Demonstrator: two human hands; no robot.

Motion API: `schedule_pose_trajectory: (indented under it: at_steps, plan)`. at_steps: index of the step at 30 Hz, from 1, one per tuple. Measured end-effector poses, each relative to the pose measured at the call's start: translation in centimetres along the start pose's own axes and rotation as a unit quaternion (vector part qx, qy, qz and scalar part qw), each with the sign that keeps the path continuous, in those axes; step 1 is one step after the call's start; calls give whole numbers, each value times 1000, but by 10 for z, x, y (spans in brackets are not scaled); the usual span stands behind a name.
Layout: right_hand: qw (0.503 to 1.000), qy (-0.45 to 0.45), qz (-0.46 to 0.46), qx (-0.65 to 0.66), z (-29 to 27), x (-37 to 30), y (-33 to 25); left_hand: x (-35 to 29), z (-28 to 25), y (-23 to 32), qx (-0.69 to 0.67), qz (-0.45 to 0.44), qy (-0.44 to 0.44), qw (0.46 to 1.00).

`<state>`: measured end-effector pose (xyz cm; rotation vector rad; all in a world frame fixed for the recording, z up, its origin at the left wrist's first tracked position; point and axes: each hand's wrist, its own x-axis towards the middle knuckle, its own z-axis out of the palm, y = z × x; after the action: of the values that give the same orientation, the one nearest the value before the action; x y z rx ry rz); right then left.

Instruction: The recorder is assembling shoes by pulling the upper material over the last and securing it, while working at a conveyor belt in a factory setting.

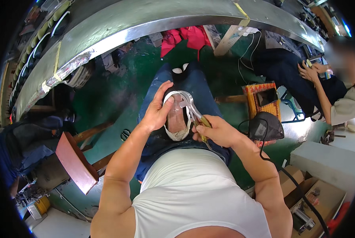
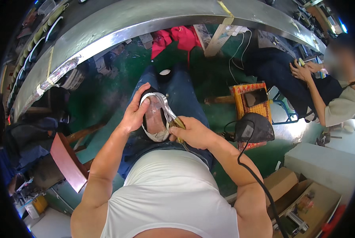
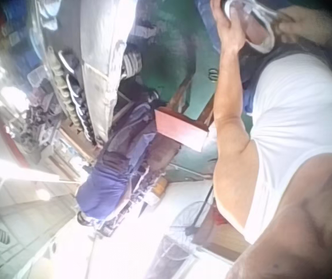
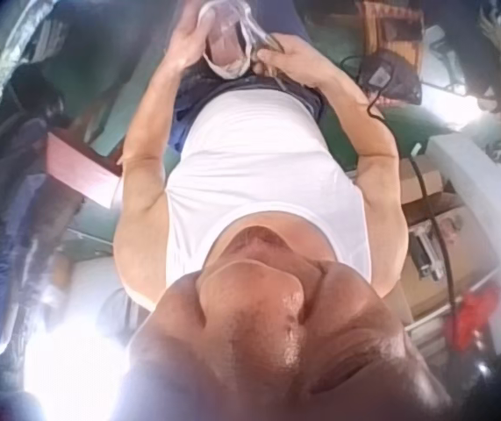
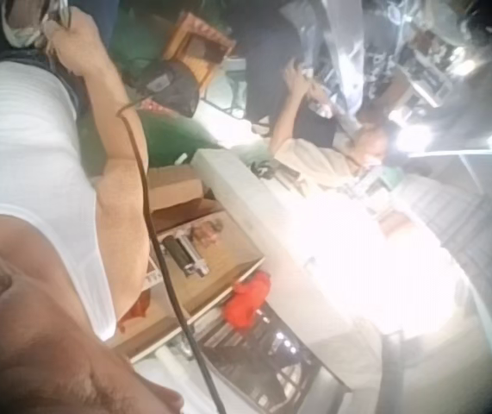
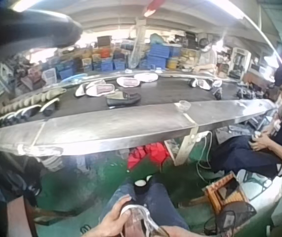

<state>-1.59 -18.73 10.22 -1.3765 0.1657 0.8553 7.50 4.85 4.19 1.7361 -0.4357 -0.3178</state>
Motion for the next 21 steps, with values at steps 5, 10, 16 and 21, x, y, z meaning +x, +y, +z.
schedule_pose_trajectory:
  at_steps: [5,10,16,21]
  plan:
    - [964,88,-7,-250,-1,23,-6,2,4,-32,-64,-29,22,997]
    - [890,206,-224,-339,-2,63,34,5,5,-44,-253,-45,84,963]
    - [839,211,-141,-482,11,18,17,0,9,8,-359,-193,101,908]
    - [895,140,-200,-374,-9,-27,4,-14,14,31,-195,-58,67,977]
